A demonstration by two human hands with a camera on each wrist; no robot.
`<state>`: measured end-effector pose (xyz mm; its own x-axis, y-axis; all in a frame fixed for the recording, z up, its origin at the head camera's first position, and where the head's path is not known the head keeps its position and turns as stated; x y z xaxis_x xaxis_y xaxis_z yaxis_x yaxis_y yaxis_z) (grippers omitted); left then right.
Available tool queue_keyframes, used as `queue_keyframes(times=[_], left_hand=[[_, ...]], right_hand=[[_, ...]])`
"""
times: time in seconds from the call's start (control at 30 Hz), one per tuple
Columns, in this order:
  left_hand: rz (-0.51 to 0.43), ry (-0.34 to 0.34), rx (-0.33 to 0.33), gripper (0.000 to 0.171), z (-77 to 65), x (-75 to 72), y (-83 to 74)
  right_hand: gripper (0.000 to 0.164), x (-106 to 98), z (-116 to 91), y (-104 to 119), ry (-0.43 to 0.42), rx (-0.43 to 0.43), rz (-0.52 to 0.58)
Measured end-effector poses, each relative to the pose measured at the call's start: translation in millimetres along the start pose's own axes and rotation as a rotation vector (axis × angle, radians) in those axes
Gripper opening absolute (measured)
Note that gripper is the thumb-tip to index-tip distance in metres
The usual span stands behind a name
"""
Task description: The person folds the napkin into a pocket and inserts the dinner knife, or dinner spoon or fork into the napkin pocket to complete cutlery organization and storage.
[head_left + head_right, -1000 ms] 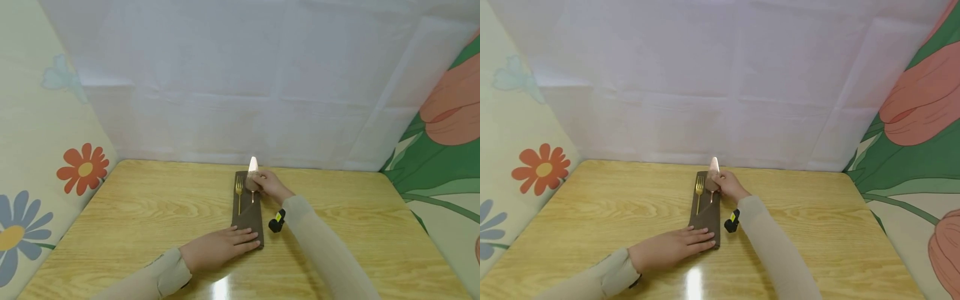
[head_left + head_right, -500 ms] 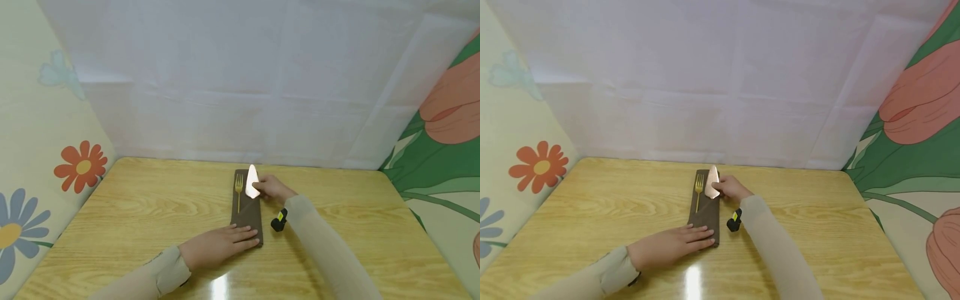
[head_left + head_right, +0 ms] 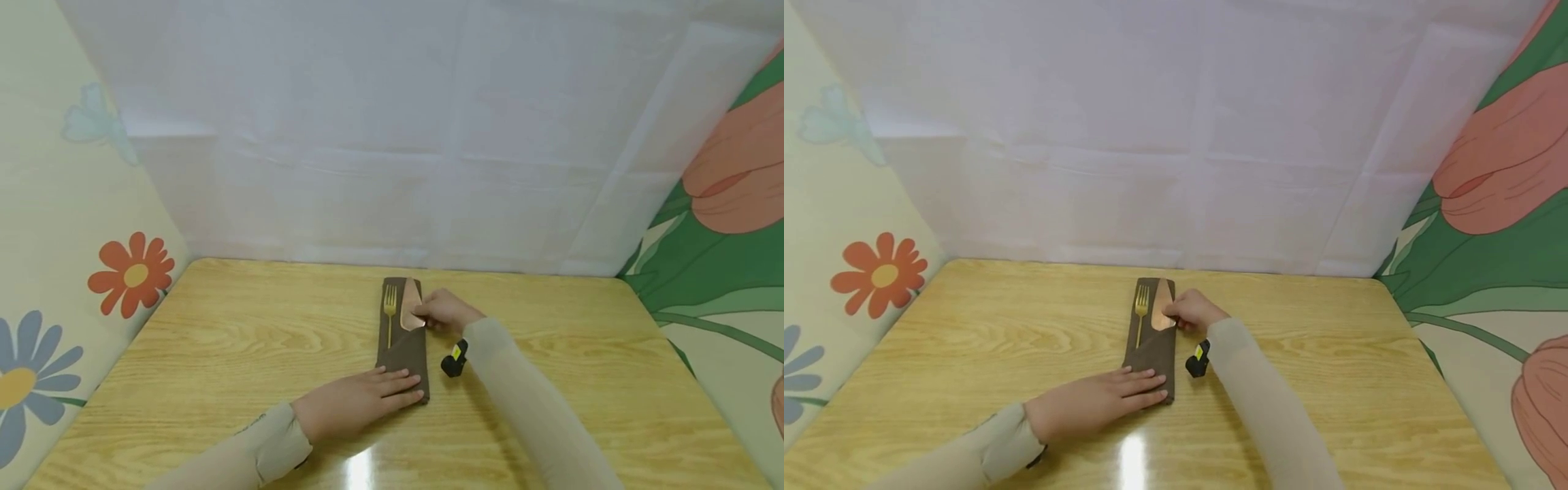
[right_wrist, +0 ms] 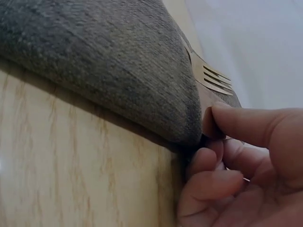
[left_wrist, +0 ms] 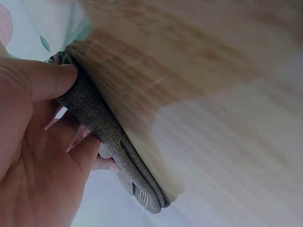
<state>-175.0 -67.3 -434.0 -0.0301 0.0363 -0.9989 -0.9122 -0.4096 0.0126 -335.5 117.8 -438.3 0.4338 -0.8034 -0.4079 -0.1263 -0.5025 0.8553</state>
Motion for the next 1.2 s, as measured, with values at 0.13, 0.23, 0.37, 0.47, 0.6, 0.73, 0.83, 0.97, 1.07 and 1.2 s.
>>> queue_keyframes(times=[0.13, 0.23, 0.37, 0.47, 0.6, 0.73, 0.83, 0.97, 1.07, 1.2], left_hand=[[-0.022, -0.001, 0.001, 0.05, -0.5, 0.5, 0.8], [-0.025, -0.019, 0.013, 0.05, -0.6, 0.4, 0.5], [-0.03, -0.013, 0.009, 0.05, -0.6, 0.8, 0.5], [-0.037, 0.006, -0.003, 0.051, -0.9, 1.3, 0.9], [-0.032, 0.008, 0.003, 0.052, -0.9, 1.5, 2.1], [-0.019, -0.007, 0.018, 0.052, -0.4, 1.3, 3.3], [-0.017, -0.014, 0.021, 0.052, 0.4, 1.9, 4.1], [-0.034, 0.0, 0.006, 0.052, 2.4, 4.6, 5.9], [-0.048, 0.019, -0.012, 0.05, 1.6, 6.5, 7.5], [-0.082, 0.002, -0.025, 0.045, 0.0, 3.9, 12.0]], right_hand=[[0.043, 0, -1, 0, 0.012, 0.019, -0.014], [0.041, 0, -2, 0, 0.016, 0.027, -0.027], [0.038, 1, -3, 0, 0.003, 0.038, -0.043], [0.036, 2, -3, 1, -0.023, 0.047, -0.04], [0.039, 3, -5, 1, -0.069, 0.051, -0.01], [0.045, 2, -5, -2, -0.103, 0.047, 0.009], [0.042, 0, -4, -4, -0.107, 0.04, 0.015], [0.027, -9, -4, -12, -0.101, 0.006, 0.037], [0.022, -18, -4, -19, -0.115, -0.04, 0.059], [0.024, -37, -9, -29, -0.189, -0.129, -0.001]])
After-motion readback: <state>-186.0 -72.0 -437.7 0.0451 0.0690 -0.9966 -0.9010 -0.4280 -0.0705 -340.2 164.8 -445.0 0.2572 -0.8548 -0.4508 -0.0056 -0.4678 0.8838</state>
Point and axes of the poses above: each hand's wrist, its own z-axis towards the middle knuckle, its own x-axis out of the palm, y = z × x, the point moved 3 cm from there along z, towards the middle knuckle, and after that the axes turned 3 degrees about -y, right-handed, at the moved point
